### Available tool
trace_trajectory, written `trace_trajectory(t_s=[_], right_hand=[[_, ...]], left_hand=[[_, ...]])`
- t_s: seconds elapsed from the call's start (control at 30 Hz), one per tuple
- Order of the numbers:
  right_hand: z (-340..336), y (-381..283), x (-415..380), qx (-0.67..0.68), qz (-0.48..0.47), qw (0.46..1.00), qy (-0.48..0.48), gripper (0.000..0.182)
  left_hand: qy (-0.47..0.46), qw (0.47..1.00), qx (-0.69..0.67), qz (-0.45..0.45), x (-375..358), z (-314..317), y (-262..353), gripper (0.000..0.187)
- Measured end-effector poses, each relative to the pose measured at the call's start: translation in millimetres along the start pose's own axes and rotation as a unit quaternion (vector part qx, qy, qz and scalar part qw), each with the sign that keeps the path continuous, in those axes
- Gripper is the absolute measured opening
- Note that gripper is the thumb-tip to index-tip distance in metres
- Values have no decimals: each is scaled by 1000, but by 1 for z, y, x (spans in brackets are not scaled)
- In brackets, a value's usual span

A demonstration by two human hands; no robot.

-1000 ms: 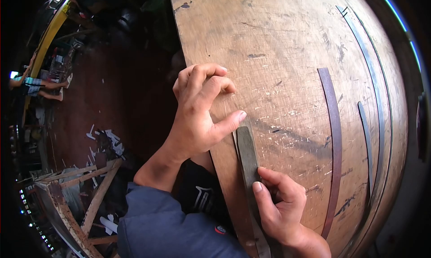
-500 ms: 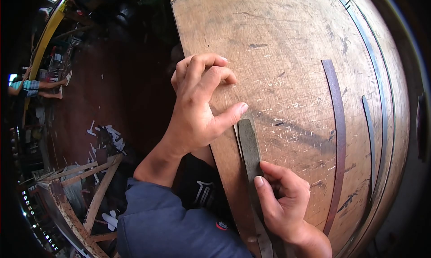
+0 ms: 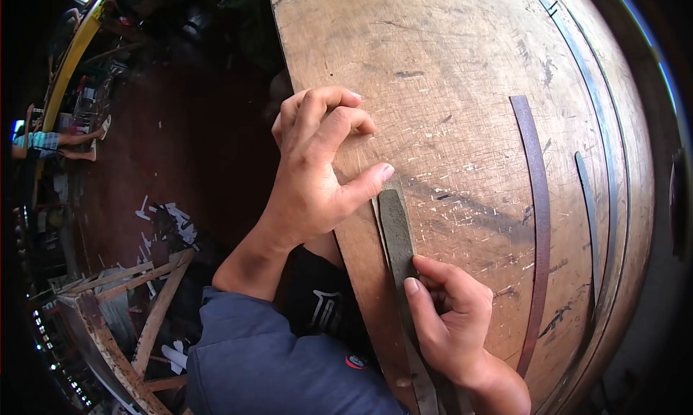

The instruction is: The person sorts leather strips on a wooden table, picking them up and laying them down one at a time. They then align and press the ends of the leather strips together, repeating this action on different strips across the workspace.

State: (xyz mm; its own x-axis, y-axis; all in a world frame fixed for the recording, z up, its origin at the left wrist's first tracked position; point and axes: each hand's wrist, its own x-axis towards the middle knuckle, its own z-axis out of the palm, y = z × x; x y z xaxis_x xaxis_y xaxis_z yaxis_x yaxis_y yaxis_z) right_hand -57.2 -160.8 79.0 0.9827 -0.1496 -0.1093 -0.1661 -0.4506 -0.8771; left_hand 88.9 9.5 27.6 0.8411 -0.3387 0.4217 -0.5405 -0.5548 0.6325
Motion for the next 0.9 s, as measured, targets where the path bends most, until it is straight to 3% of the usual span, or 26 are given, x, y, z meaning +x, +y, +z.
trace_trajectory(t_s=[0.33,0.67,0.77,0.83,0.9], right_hand=[[2,0,0,-12,-8,1000,11,19],[5,-9,-1,22,56,998,28,17],[6,-5,-1,8,15,999,47,17],[4,-10,-1,16,46,998,51,17],[4,-10,-2,24,59,997,39,18]], left_hand=[[-2,999,26,21,0,-2,1,36],[15,995,81,63,-3,-7,13,33],[52,983,110,138,-1,-15,18,28],[20,969,76,235,-2,-22,21,24],[19,964,76,253,2,-31,29,23]])
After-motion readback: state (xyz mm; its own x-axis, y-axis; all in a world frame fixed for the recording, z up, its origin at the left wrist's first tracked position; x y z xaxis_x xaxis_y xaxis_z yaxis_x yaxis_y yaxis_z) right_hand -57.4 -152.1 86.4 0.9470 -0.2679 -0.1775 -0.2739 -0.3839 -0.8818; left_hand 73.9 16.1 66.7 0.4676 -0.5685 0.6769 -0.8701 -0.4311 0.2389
